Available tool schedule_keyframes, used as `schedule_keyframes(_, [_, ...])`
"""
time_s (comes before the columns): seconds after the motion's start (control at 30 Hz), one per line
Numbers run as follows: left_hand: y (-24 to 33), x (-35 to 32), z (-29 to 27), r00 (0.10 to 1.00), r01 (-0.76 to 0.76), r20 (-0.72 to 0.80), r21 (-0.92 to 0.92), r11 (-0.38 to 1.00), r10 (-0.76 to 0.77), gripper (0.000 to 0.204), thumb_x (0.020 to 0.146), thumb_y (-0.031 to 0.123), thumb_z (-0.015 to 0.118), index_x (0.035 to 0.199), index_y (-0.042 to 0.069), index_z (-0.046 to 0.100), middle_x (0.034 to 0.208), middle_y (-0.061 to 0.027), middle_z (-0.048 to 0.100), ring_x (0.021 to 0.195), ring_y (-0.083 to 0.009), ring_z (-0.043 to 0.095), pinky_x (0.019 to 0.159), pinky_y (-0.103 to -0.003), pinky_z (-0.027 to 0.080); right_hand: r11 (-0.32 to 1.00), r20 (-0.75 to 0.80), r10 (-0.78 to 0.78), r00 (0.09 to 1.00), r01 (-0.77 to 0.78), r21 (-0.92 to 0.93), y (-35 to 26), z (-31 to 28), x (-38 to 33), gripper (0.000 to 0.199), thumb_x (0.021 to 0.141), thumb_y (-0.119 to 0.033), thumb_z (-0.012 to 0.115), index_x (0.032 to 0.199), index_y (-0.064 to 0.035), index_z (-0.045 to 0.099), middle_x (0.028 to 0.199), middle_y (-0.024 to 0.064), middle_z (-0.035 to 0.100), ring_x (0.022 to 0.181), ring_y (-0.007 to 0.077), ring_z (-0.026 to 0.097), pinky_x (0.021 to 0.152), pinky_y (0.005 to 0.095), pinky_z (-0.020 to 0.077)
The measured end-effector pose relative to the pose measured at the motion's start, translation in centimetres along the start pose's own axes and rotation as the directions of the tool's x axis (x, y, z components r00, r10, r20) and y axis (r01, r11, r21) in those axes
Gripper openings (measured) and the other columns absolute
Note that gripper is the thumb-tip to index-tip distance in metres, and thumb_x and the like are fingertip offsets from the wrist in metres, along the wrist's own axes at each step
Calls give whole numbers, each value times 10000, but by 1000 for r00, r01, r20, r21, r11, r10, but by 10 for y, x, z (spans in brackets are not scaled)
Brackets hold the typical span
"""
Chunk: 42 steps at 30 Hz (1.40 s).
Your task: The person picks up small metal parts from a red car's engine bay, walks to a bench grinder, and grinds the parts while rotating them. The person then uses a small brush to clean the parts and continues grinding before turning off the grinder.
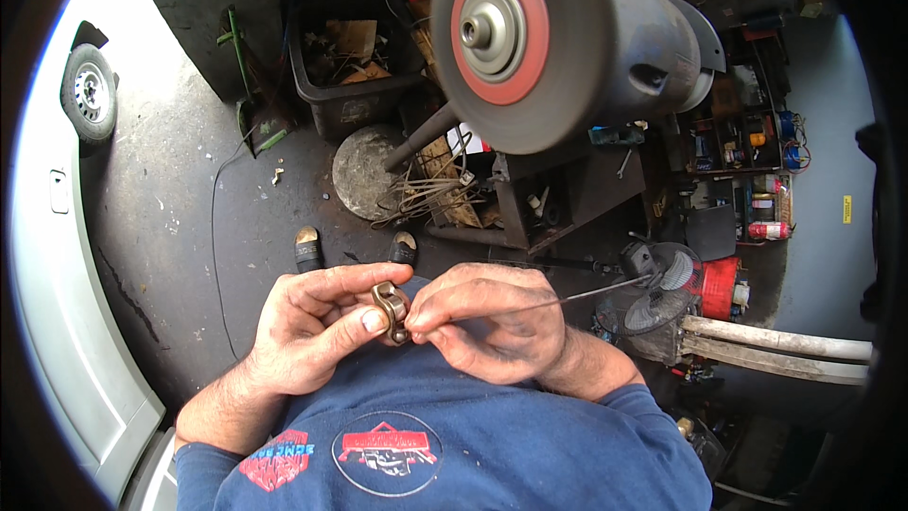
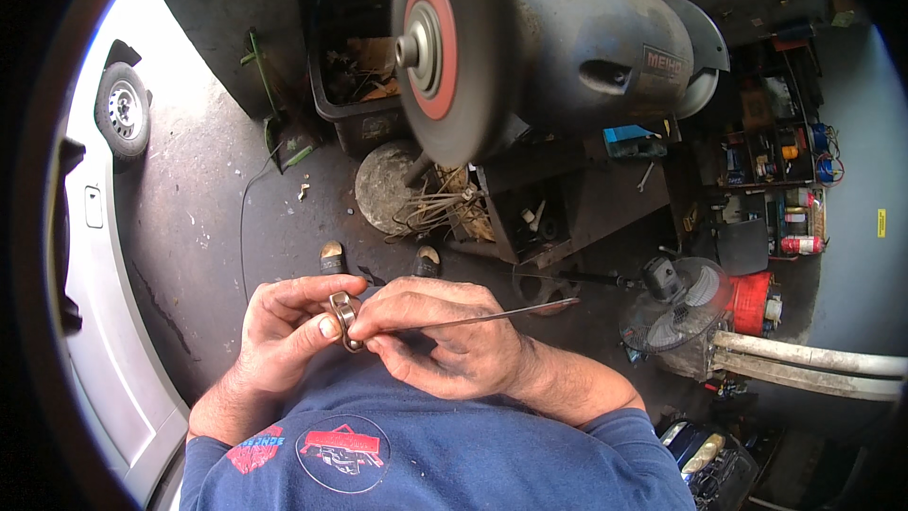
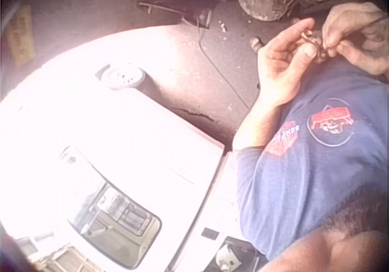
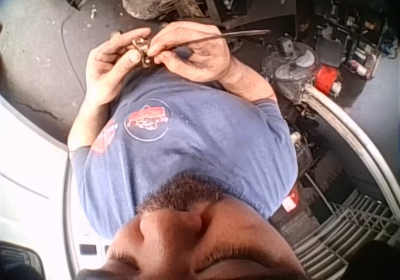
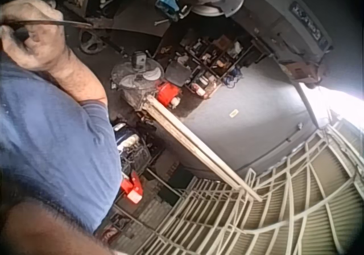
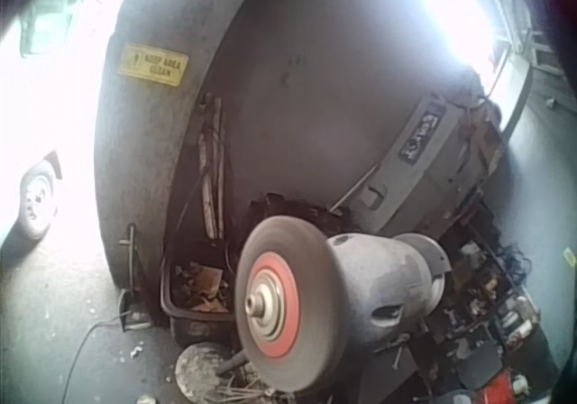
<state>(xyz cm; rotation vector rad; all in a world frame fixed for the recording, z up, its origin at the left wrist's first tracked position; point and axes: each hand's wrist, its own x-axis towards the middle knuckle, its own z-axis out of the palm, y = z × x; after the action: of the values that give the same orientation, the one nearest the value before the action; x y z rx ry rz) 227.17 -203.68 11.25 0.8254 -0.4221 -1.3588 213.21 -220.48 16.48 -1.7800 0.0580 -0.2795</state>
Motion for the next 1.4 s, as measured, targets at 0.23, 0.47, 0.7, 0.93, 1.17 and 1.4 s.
schedule_keyframes(0.23, [1, 1, -2, 1000, -8, 10, 3, 1000, 8, 430, 938, 81, 621, 1325, -66, 503, 1077, -137, 677, 953, -144, 655, 873, -264, 527, 993, 39, -79, 996, 82, -90, 3, -3, 1, 235, 779, 66, 671, 1005, 3, 659, 924, 114, 658, 825, 212, 664, 712, 300, 557])
schedule_keyframes(0.47, [1, 4, -2, 1000, -4, -2, -1, 1000, 4, 430, 936, 87, 627, 1320, -66, 509, 1066, -142, 683, 944, -144, 656, 871, -265, 526, 1000, -39, 3, 999, -4, -21, 3, 0, 1, 233, 761, 76, 670, 978, -7, 665, 931, 110, 658, 816, 213, 664, 703, 300, 555])
schedule_keyframes(0.7, [3, 7, -2, 1000, 3, -10, -10, 1000, -3, 429, 936, 83, 627, 1321, -66, 508, 1067, -139, 682, 946, -141, 655, 874, -260, 524, 995, -21, -86, 996, 85, -54, 6, 0, 4, 232, 757, 77, 666, 973, -8, 668, 925, 111, 662, 827, 213, 668, 710, 298, 556])
schedule_keyframes(0.93, [6, 10, -1, 1000, 4, 7, -2, 1000, -4, 421, 937, 75, 623, 1318, -65, 512, 1070, -131, 681, 949, -137, 655, 877, -258, 524, 998, -86, 27, 996, -21, 66, 8, -3, 2, 244, 744, 78, 674, 969, -17, 675, 927, 104, 673, 825, 218, 681, 719, 306, 561])
schedule_keyframes(1.17, [7, 12, -1, 1000, -1, -9, 29, 1000, 1, 412, 941, 71, 617, 1318, -62, 514, 1073, -133, 681, 965, -134, 652, 884, -257, 524, 994, -20, -98, 995, 97, -45, 9, -7, 7, 243, 740, 74, 675, 966, -15, 678, 888, 95, 668, 796, 212, 677, 706, 302, 560])
schedule_keyframes(1.4, [11, 14, -1, 1000, -22, -6, 99, 995, 23, 409, 927, 55, 632, 1305, -61, 528, 1055, -128, 687, 951, -126, 655, 878, -248, 526, 998, -55, -32, 998, 29, -50, 8, -9, 9, 226, 736, 69, 680, 942, -23, 682, 866, 88, 672, 800, 213, 681, 706, 304, 561])
